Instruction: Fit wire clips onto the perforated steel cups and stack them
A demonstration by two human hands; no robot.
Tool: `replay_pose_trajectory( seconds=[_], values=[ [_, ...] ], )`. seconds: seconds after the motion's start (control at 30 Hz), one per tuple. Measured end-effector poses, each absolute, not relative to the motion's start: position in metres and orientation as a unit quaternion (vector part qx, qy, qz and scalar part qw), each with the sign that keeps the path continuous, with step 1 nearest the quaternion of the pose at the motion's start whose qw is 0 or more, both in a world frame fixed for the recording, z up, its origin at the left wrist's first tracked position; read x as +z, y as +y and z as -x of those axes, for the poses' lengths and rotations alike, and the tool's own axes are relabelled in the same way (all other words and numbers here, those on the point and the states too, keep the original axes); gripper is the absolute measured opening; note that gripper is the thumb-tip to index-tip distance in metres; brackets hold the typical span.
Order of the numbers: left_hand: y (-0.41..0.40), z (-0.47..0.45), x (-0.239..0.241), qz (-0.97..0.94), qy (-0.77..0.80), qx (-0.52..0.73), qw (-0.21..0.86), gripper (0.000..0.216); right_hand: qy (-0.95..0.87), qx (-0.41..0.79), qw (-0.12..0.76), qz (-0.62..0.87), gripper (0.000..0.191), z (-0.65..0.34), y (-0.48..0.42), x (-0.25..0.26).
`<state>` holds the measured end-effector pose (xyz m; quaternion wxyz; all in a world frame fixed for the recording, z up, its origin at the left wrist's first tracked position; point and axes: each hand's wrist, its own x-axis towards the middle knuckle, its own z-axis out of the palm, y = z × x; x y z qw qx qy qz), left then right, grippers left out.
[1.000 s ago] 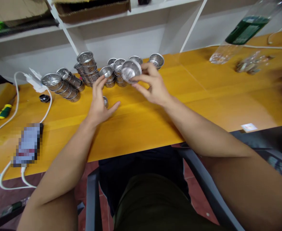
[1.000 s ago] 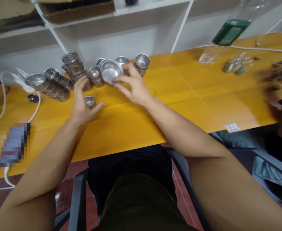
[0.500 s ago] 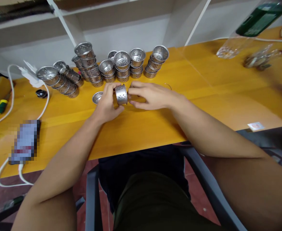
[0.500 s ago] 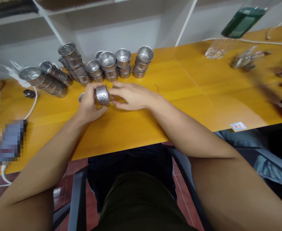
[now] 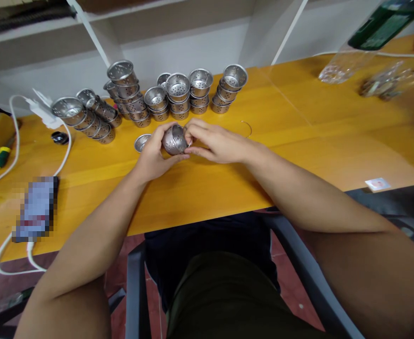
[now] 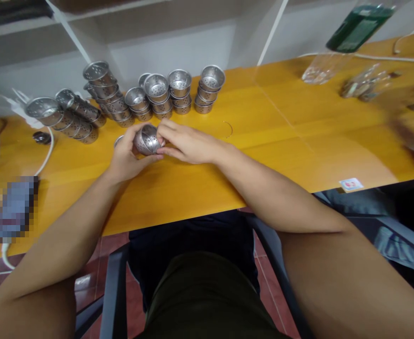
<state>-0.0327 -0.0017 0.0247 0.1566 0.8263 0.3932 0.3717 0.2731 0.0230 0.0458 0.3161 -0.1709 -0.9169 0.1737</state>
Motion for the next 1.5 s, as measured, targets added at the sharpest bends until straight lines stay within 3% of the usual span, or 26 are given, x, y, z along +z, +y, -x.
replay_pose_trajectory(
  seconds=[0.77, 1.07, 1.2, 1.33, 1.5],
  values=[
    [-0.003, 0.035, 0.024, -0.813, 0.397, 0.376, 0.199, 0.117, -0.896, 0.192, 0.367, 0.160, 0.026, -0.264, 0.017, 0.045],
    [-0.008, 0.038, 0.027, -0.824, 0.372, 0.378, 0.199, 0.113, -0.880, 0.288, 0.363, 0.107, 0.041, -0.271, 0.020, 0.053],
    [-0.004, 0.043, 0.030, -0.816, 0.406, 0.379, 0.159, 0.111, -0.880, 0.307, 0.352, 0.091, 0.043, -0.271, 0.016, 0.058],
    [0.013, 0.068, 0.038, -0.795, 0.433, 0.420, 0.062, 0.106, -0.851, 0.268, 0.393, 0.222, 0.053, -0.285, 0.021, 0.063],
    [0.037, 0.112, 0.035, -0.761, 0.473, 0.441, 0.048, 0.100, -0.850, 0.181, 0.197, 0.453, 0.045, -0.346, 0.048, 0.080]
  ],
)
